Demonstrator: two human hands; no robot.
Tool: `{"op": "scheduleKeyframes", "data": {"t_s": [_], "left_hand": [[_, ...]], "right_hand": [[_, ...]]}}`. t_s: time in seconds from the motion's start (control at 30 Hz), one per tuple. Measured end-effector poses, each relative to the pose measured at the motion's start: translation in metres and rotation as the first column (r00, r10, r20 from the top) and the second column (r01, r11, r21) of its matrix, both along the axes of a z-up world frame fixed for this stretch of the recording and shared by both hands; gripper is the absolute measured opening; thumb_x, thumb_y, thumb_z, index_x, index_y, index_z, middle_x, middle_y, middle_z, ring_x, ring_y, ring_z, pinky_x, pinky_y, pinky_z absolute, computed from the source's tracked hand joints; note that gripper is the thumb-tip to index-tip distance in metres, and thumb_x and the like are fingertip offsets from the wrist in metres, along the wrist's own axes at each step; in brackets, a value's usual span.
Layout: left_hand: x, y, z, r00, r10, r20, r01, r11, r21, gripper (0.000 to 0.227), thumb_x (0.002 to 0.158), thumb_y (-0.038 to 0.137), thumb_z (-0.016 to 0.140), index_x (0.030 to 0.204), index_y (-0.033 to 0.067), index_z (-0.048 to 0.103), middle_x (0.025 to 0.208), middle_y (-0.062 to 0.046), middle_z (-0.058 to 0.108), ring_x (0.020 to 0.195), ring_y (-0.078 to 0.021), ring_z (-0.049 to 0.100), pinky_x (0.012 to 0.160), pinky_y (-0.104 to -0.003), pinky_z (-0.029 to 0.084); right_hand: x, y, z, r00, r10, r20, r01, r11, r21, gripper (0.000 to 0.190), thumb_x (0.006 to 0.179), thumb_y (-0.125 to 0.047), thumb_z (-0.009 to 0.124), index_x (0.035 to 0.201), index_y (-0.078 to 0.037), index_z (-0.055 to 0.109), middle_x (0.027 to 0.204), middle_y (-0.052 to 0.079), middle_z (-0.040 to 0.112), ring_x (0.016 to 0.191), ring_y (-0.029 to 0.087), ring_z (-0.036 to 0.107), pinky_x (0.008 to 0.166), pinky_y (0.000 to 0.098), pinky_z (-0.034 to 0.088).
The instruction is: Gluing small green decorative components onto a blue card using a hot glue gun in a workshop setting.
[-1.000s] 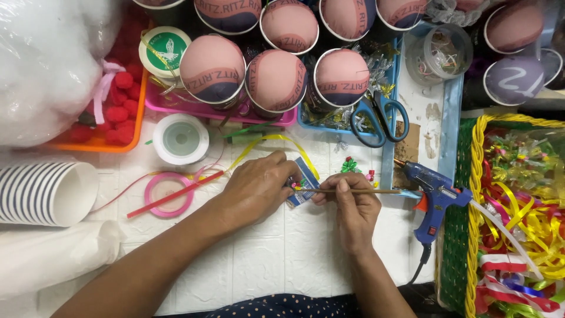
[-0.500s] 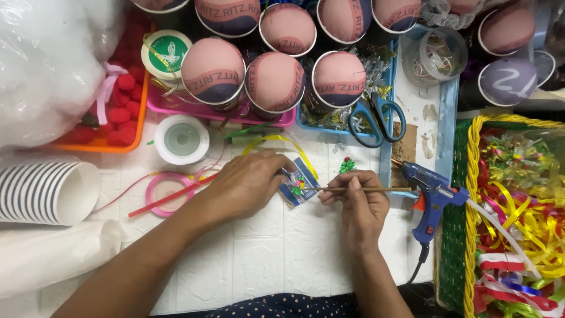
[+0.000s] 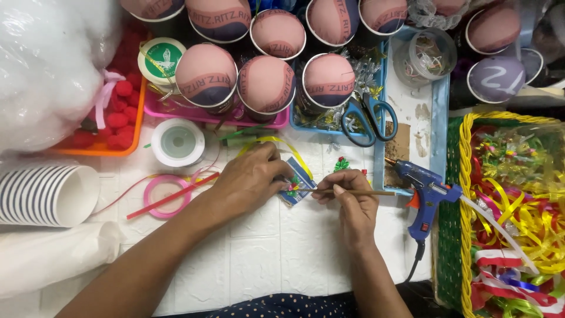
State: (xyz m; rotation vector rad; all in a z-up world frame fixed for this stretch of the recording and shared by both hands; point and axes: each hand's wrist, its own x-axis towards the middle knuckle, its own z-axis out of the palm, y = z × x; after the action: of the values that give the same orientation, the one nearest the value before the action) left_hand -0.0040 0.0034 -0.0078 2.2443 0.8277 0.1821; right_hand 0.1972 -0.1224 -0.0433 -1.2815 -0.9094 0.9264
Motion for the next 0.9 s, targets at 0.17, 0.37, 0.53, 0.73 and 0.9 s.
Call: {"op": "scheduleKeyframes", "data": {"t_s": [0.17, 0.37, 0.53, 0.73, 0.9], "left_hand": [[0.005, 0.003, -0.006, 0.997, 0.021, -0.069, -0.024, 0.999, -0.044, 0.013, 0.088, 0.018, 0.075, 0.1, 0.013, 0.077, 0.106, -0.01, 0.06, 0.1, -0.0331, 0.066, 0.083, -0.048, 0.058], [0.005, 0.004, -0.018, 0.998, 0.019, -0.056, -0.021, 0.999, -0.03, 0.007, 0.085, 0.02, 0.076, 0.088, 0.0148, 0.074, 0.103, -0.007, 0.06, 0.099, -0.0325, 0.065, 0.081, -0.047, 0.057], [0.005, 0.003, -0.02, 0.998, 0.02, -0.057, -0.021, 1.0, -0.02, 0.007, 0.085, 0.021, 0.076, 0.088, 0.016, 0.073, 0.103, -0.006, 0.06, 0.1, -0.0308, 0.065, 0.082, -0.046, 0.057], [0.004, 0.001, -0.023, 0.999, 0.033, -0.014, -0.032, 0.999, 0.014, 0.01, 0.084, 0.021, 0.073, 0.079, 0.014, 0.069, 0.097, -0.007, 0.059, 0.097, -0.0314, 0.064, 0.079, -0.045, 0.057], [0.001, 0.004, -0.023, 0.985, 0.066, 0.161, -0.064, 0.998, -0.016, 0.01, 0.082, 0.017, 0.071, 0.074, 0.0122, 0.068, 0.09, -0.008, 0.061, 0.089, -0.0306, 0.066, 0.074, -0.043, 0.057]], "right_hand": [[0.002, -0.002, -0.003, 1.0, -0.009, -0.013, 0.01, 0.999, 0.052, 0.025, 0.096, -0.017, 0.055, 0.105, 0.005, 0.06, 0.084, 0.023, 0.07, 0.074, 0.028, 0.076, 0.064, 0.0312, 0.06], [0.007, -0.003, -0.006, 0.994, -0.098, -0.043, 0.102, 0.987, 0.125, 0.026, 0.099, -0.021, 0.05, 0.1, 0.003, 0.061, 0.076, 0.022, 0.069, 0.066, 0.026, 0.075, 0.058, 0.0286, 0.058], [0.005, -0.001, -0.004, 0.995, -0.08, -0.052, 0.086, 0.989, 0.12, 0.025, 0.098, -0.02, 0.051, 0.099, 0.003, 0.06, 0.075, 0.023, 0.069, 0.064, 0.027, 0.075, 0.057, 0.0299, 0.058], [0.005, 0.001, -0.003, 0.997, -0.071, -0.028, 0.075, 0.986, 0.15, 0.026, 0.096, -0.021, 0.051, 0.099, 0.004, 0.06, 0.076, 0.025, 0.069, 0.066, 0.029, 0.075, 0.059, 0.0311, 0.058], [0.008, -0.001, -0.002, 0.99, -0.107, -0.091, 0.125, 0.966, 0.227, 0.025, 0.098, -0.021, 0.048, 0.101, 0.001, 0.059, 0.078, 0.022, 0.07, 0.068, 0.028, 0.075, 0.061, 0.0304, 0.058]]}}
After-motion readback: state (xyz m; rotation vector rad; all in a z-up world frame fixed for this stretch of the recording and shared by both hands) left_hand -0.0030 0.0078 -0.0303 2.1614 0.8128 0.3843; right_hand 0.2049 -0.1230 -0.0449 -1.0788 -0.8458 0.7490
